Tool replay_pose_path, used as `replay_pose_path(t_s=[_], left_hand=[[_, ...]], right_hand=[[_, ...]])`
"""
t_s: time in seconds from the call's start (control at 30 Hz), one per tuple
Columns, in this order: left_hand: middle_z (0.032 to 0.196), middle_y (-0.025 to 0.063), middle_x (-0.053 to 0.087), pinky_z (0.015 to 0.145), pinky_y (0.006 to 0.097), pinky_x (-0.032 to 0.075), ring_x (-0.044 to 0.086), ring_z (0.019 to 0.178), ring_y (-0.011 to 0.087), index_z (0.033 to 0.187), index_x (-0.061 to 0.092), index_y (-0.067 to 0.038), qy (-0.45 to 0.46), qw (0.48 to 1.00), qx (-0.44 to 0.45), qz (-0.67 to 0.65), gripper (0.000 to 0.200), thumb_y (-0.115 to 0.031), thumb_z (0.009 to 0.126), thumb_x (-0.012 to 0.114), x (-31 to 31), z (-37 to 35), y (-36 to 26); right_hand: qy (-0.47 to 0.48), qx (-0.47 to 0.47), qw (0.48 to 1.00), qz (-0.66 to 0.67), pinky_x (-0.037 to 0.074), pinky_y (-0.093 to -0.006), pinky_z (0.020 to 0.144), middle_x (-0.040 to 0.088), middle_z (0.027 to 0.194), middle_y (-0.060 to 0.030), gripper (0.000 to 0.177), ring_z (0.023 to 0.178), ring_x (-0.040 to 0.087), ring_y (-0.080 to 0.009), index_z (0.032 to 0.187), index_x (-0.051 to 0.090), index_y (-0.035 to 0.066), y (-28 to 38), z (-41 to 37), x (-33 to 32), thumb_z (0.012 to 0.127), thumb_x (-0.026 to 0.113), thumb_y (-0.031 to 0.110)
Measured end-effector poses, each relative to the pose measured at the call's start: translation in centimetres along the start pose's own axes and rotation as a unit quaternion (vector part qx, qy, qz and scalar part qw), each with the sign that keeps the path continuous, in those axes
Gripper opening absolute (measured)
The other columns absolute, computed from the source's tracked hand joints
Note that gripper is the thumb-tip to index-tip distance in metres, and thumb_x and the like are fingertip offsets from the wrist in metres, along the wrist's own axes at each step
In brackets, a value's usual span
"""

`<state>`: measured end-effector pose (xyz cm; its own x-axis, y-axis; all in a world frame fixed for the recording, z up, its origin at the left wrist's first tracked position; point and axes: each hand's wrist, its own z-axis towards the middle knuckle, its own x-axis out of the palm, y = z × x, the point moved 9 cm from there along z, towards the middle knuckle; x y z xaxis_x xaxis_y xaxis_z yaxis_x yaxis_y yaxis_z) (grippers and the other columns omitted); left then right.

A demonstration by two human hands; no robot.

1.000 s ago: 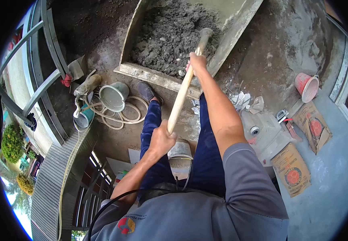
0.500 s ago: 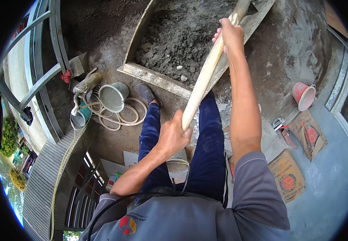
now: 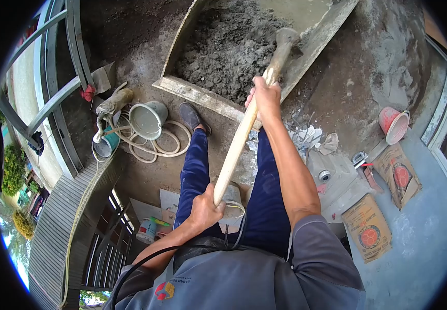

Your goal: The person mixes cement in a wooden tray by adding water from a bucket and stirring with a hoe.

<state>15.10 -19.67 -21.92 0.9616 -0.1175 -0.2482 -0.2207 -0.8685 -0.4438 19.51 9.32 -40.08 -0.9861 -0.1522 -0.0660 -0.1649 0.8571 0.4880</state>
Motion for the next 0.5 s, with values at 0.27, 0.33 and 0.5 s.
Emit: replay_pose_path(t_s=[0.27,0.33,0.5], left_hand=[[0.083,0.0341,0.067,0.076,0.0562,0.055,0.068,0.085,0.0523,0.107,0.049,0.001,-0.088,0.996,0.023,-0.002,0.034,-0.011,0.083,0.070,-6.4,10.0,-6.4],[0.085,0.0352,0.067,0.078,0.0563,0.055,0.067,0.088,0.0528,0.106,0.050,0.001,-0.100,0.994,-0.034,-0.016,0.033,-0.011,0.083,0.070,-5.8,8.7,-2.0],[0.082,0.0354,0.066,0.075,0.0565,0.056,0.068,0.084,0.0533,0.107,0.049,0.002,-0.049,0.994,-0.100,-0.015,0.034,-0.012,0.083,0.069,-2.7,2.3,1.9]], right_hand=[[0.026,-0.110,0.991,-0.066,0.056,-0.0356,0.048,0.055,0.072,-0.0082,0.028,0.054,0.056,-0.0160,0.101,0.051,-0.006,10.5,9.9,7.6,0.093,0.065,0.017],[0.049,-0.001,0.995,-0.085,0.056,-0.0389,0.046,0.054,0.069,-0.0083,0.031,0.051,0.056,-0.0196,0.105,0.052,-0.005,-1.0,11.7,10.8,0.093,0.066,0.019],[0.079,0.109,0.989,-0.059,0.054,-0.0417,0.044,0.056,0.071,-0.0102,0.027,0.051,0.058,-0.0222,0.102,0.052,-0.002,-12.1,7.2,9.6,0.092,0.066,0.019]])
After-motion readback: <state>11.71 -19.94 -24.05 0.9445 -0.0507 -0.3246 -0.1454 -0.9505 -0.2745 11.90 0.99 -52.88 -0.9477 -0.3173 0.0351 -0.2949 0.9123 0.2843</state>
